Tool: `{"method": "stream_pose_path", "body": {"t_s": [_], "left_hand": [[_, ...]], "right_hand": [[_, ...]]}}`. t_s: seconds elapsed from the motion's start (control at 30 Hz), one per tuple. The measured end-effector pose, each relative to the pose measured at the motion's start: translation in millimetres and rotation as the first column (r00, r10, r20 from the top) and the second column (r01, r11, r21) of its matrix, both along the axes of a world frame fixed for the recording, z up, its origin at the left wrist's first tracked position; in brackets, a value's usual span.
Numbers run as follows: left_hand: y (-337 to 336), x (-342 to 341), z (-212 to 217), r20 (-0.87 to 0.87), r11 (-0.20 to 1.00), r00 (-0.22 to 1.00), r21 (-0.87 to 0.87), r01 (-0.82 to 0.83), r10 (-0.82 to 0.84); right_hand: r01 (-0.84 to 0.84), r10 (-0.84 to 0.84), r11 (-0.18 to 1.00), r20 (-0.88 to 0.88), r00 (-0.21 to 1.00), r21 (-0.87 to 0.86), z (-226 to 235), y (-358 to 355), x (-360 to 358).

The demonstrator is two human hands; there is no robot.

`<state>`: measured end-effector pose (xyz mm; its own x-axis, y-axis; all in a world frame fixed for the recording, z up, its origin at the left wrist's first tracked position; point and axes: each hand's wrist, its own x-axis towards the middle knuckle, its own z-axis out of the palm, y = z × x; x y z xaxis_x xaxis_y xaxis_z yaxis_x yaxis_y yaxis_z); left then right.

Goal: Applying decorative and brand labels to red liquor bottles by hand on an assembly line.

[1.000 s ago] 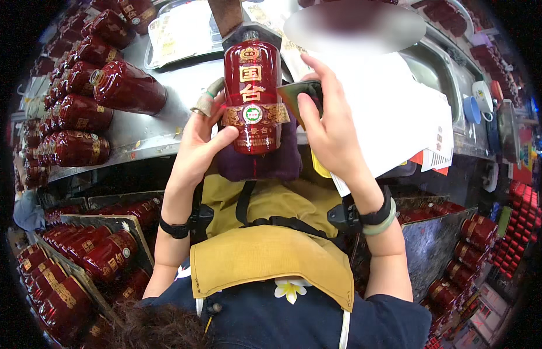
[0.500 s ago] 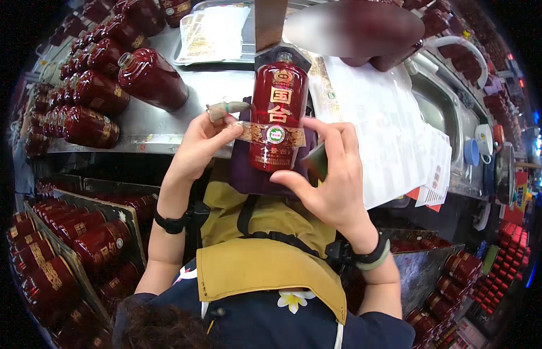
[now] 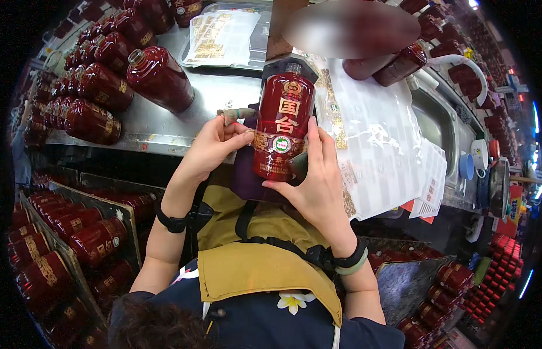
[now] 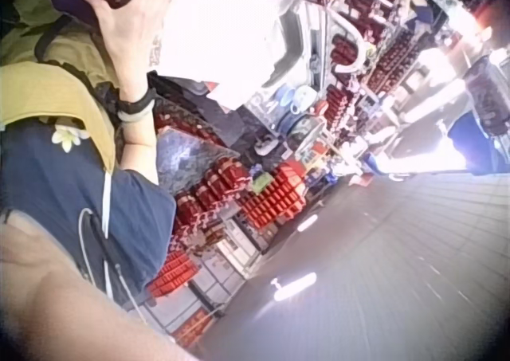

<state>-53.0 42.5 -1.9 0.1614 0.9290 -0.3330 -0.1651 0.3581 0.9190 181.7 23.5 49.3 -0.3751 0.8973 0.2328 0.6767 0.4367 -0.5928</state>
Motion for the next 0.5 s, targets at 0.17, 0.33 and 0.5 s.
{"method": "stream_pose_path", "body": {"t_s": [0.17, 0.33, 0.5], "left_hand": [[-8, 15, -2, -0.557, 0.928, 0.777, 0.363, -0.09, 0.293], [-53, 36, -8, -0.534, 0.721, 0.743, 0.686, 0.101, 0.404], [-59, 47, -17, -0.562, 0.74, 0.789, 0.636, 0.22, 0.248]], "right_hand": [[0.034, -0.035, 0.998, -0.032, 0.999, -0.048, -8, 1, -1], [0.031, -0.029, 0.999, -0.084, 0.996, 0.017, -20, 6, 2], [0.035, -0.032, 0.999, -0.18, 0.983, 0.014, 4, 10, 7]]}}
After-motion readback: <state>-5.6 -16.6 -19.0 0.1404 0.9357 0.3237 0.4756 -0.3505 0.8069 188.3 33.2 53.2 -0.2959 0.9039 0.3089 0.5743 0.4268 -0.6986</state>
